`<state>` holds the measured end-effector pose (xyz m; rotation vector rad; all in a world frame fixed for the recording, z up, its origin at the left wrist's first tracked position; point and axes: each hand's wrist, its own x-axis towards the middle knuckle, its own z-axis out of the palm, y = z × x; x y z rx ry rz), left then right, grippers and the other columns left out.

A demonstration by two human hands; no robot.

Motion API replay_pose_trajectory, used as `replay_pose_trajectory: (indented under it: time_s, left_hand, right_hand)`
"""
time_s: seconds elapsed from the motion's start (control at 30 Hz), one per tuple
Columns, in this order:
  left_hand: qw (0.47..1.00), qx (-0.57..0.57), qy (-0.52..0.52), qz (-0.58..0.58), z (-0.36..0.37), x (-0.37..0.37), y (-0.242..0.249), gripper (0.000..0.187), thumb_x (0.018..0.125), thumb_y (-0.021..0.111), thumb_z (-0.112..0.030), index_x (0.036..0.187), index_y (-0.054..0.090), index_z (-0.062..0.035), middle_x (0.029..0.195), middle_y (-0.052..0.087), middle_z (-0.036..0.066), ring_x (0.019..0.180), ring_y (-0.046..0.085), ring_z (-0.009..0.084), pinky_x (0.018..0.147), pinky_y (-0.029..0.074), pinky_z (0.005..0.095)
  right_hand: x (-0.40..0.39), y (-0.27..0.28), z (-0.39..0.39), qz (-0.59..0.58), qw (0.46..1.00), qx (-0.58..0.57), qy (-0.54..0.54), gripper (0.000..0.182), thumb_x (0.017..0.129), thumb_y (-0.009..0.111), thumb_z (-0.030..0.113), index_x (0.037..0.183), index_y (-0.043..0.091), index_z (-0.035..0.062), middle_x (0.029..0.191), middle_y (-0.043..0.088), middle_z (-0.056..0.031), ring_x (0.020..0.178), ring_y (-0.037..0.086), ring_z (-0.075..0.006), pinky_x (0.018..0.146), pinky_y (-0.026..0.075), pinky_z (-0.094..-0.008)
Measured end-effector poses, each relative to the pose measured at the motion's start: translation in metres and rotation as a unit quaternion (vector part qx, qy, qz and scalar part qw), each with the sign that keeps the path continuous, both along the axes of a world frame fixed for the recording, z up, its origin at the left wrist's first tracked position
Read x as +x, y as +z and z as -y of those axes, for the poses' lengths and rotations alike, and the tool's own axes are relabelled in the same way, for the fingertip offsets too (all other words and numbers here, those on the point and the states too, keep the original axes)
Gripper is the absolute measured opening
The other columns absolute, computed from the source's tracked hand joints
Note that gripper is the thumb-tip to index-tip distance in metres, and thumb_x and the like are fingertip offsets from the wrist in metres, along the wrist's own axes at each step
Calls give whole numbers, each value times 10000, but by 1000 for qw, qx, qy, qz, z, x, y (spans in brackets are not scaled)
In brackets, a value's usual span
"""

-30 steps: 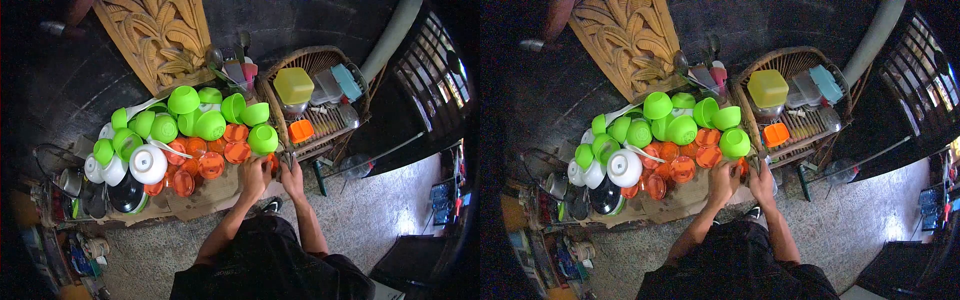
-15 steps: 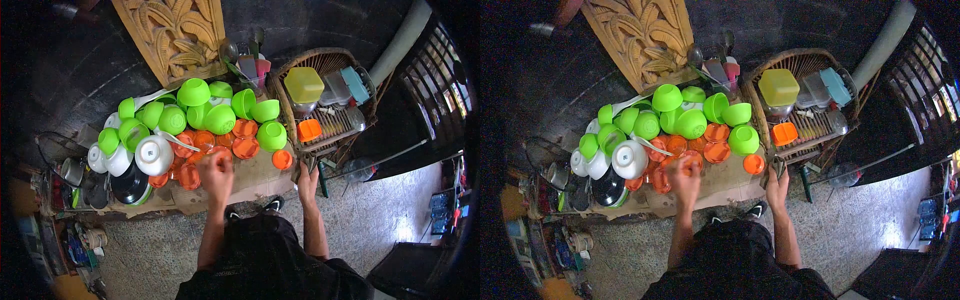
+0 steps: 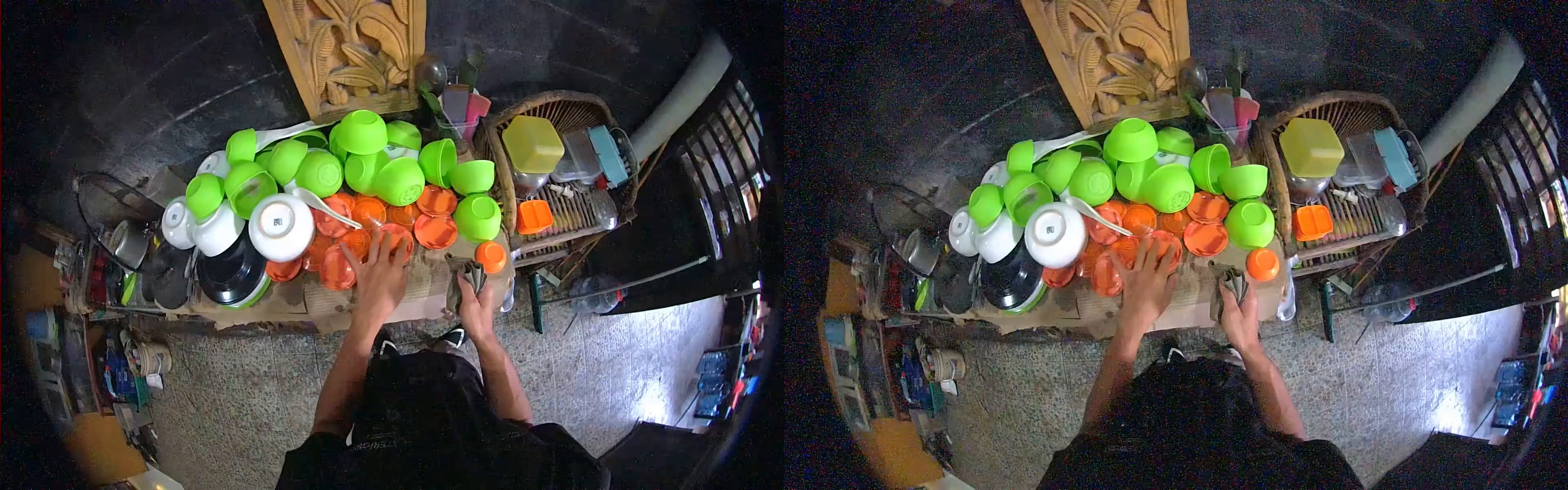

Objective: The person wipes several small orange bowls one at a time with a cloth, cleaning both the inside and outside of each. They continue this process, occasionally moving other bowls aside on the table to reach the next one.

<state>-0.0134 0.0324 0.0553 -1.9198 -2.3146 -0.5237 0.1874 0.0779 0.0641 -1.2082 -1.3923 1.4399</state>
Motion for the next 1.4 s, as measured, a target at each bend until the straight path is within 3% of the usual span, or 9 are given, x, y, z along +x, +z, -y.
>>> replay_pose_trajectory:
  time_s: [0.07, 0.17, 0.37, 0.43, 0.53, 0.63, 0.87, 0.97, 1.4]
  left_hand:
    - [1000, -17, -7, -2, -6, -5, -2, 534, 930, 736, -313, 1425, 611, -152, 1502, 521, 151, 1506, 405, 294, 1143, 121, 821]
    - [999, -9, -26, 29, -14, -12, -1, 433, 940, 695, -259, 1349, 657, -121, 1452, 576, 194, 1438, 492, 343, 1150, 127, 832]
    - [994, 86, -42, -52, -27, -22, -6, 365, 977, 644, -214, 1304, 658, -51, 1313, 688, 208, 1263, 653, 330, 1190, 261, 681]
    - [987, 152, -51, -24, -28, -28, -4, 334, 995, 634, -200, 1270, 647, -11, 1164, 751, 187, 1123, 724, 287, 1159, 370, 565]
    - [993, 114, -27, -6, -30, -41, -8, 298, 1001, 639, -175, 1248, 636, -9, 992, 778, 158, 959, 759, 271, 1108, 445, 495]
    - [982, 185, -32, 22, -27, -43, -2, 254, 982, 665, -127, 1216, 628, -35, 793, 741, 148, 797, 731, 334, 1035, 504, 509]
    - [975, 220, 12, 15, 2, -59, 43, 345, 967, 669, -95, 1296, 614, -7, 1020, 780, 155, 938, 753, 290, 1085, 476, 491]
    - [970, 236, 38, 49, 15, -74, 34, 466, 964, 651, -63, 1419, 575, 0, 1410, 670, 133, 1263, 665, 276, 1114, 451, 502]
    - [978, 171, 110, 34, 35, -73, -14, 516, 987, 643, -142, 1469, 515, -8, 1500, 557, 191, 1454, 463, 396, 1201, 341, 557]
  right_hand:
    - [-1, -9, 3, -6, 1000, -18, -9, 258, 1019, 608, 104, 1241, 612, -27, 1042, 680, -57, 926, 603, -139, 809, 511, -314]
    - [-3, -9, 8, -9, 999, -32, -27, 243, 1024, 608, 119, 1220, 620, -24, 1026, 677, -54, 910, 599, -134, 789, 507, -310]
    - [-1, 0, 16, -9, 998, 1, -61, 253, 1038, 611, 173, 1193, 638, -26, 1026, 683, -57, 937, 602, -147, 836, 503, -322]
    - [0, 2, 17, 2, 997, 1, -72, 261, 1042, 609, 187, 1191, 641, -26, 1031, 687, -58, 952, 604, -152, 860, 502, -329]
    - [1, -2, 18, -10, 996, 3, -84, 274, 1048, 603, 205, 1194, 644, -24, 1055, 689, -56, 984, 604, -160, 900, 496, -338]
    - [1, 3, 17, -7, 997, 29, -76, 282, 1050, 602, 207, 1203, 643, -26, 1089, 691, -64, 1000, 604, -165, 915, 495, -341]
    - [-2, 4, 17, 15, 997, -32, -75, 320, 1051, 600, 219, 1236, 636, -39, 1143, 690, -74, 1036, 596, -171, 934, 487, -345]
    - [-3, -17, 13, -26, 996, -46, -70, 342, 1052, 603, 245, 1235, 641, -42, 1141, 695, -83, 1037, 601, -176, 930, 486, -351]
    - [-19, -8, 20, -3, 998, -22, -53, 308, 1035, 626, 241, 1144, 682, -41, 1021, 705, -89, 960, 615, -182, 870, 502, -367]
